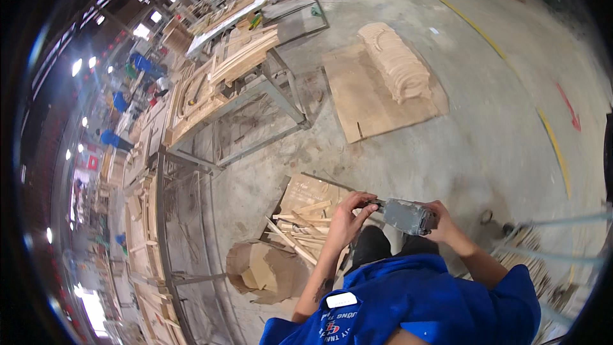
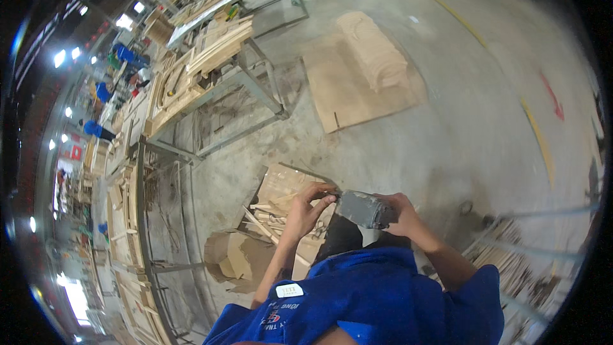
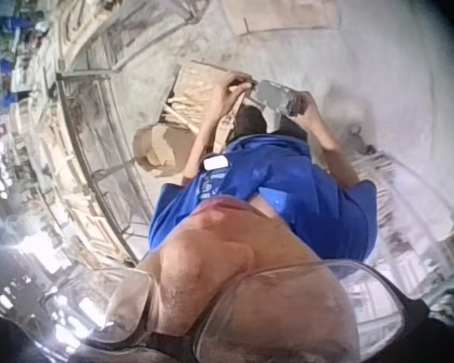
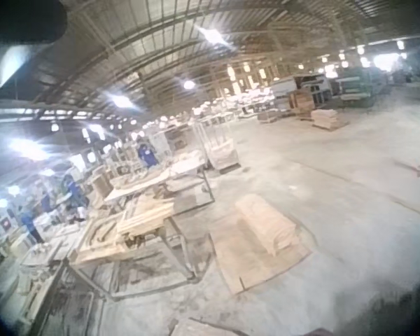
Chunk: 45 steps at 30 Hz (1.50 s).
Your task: The person sits on the floor and repeatedly inserts a metal rod into a nail gun, then removes it, appearing to test or clear the mechanism. The person handles the nail gun and rod multiple times without completing a visible final state.
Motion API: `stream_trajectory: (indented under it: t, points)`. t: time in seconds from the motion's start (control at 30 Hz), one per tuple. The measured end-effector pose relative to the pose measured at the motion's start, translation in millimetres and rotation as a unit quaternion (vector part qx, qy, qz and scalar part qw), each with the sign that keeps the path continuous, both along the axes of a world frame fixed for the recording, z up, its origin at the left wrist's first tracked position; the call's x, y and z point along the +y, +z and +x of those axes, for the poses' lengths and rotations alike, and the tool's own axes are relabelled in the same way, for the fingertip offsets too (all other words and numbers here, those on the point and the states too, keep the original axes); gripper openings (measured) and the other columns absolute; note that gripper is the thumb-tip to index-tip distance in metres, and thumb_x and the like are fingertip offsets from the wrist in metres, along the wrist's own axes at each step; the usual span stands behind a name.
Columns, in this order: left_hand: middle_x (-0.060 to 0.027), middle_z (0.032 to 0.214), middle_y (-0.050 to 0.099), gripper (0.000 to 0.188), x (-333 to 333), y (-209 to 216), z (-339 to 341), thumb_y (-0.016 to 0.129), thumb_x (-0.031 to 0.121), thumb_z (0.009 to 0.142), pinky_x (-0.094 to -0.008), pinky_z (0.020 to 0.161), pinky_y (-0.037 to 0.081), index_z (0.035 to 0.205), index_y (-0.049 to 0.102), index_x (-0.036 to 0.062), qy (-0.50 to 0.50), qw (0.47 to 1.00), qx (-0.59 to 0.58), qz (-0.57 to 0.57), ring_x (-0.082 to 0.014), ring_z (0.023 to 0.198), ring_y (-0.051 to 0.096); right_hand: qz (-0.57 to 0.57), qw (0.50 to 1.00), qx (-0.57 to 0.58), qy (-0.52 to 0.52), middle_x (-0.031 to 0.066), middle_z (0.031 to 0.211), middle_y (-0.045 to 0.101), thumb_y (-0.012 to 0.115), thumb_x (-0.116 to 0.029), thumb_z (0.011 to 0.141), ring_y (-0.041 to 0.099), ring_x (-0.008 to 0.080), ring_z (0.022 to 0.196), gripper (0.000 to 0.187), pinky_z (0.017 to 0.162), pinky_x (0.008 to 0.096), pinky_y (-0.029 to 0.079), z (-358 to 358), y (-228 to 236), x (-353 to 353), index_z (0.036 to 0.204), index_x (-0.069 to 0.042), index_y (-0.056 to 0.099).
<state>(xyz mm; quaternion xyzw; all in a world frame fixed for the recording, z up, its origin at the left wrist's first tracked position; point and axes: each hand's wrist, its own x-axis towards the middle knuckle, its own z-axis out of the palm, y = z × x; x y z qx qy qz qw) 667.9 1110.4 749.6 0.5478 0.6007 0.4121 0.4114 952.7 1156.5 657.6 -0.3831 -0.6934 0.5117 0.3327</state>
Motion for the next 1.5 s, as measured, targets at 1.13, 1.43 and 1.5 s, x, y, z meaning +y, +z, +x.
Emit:
stream_trajectory:
  t: [1.13,1.43,1.5]
  points:
    - [-0.0004,0.092,0.068,0.024,865,1,-378,0.073,0.021,0.097,-0.0270,0.079,0.054,0.108,0.071,-0.0005,0.118,0.928,-0.295,-0.194,-0.0102,0.084,0.063,-0.224,0.967,0.092,0.086,0.0073,0.096,0.075,0.078,-0.024,0.076,0.070,0.0182,0.089,0.050,0.078,0.0347,0.053,-388,80,882,0.119,0.000,0.072]
    - [0.0008,0.081,0.064,0.020,1044,47,-490,0.074,0.023,0.096,-0.0260,0.075,0.048,0.087,0.071,0.0050,0.170,0.919,-0.347,-0.082,-0.0079,0.078,0.058,0.090,0.991,-0.022,0.092,0.0112,0.097,0.075,0.081,-0.013,0.068,0.071,0.0159,0.085,0.053,0.079,0.0314,0.055,-513,134,1060,0.118,0.002,0.070]
    - [0.0008,0.082,0.065,0.020,1080,50,-523,0.074,0.024,0.095,-0.0255,0.075,0.048,0.089,0.072,0.0052,0.154,0.905,-0.388,-0.081,-0.0074,0.078,0.057,0.110,0.987,-0.040,0.112,0.0104,0.097,0.075,0.081,-0.014,0.071,0.071,0.0160,0.083,0.050,0.078,0.0320,0.055,-546,136,1104,0.118,0.002,0.070]
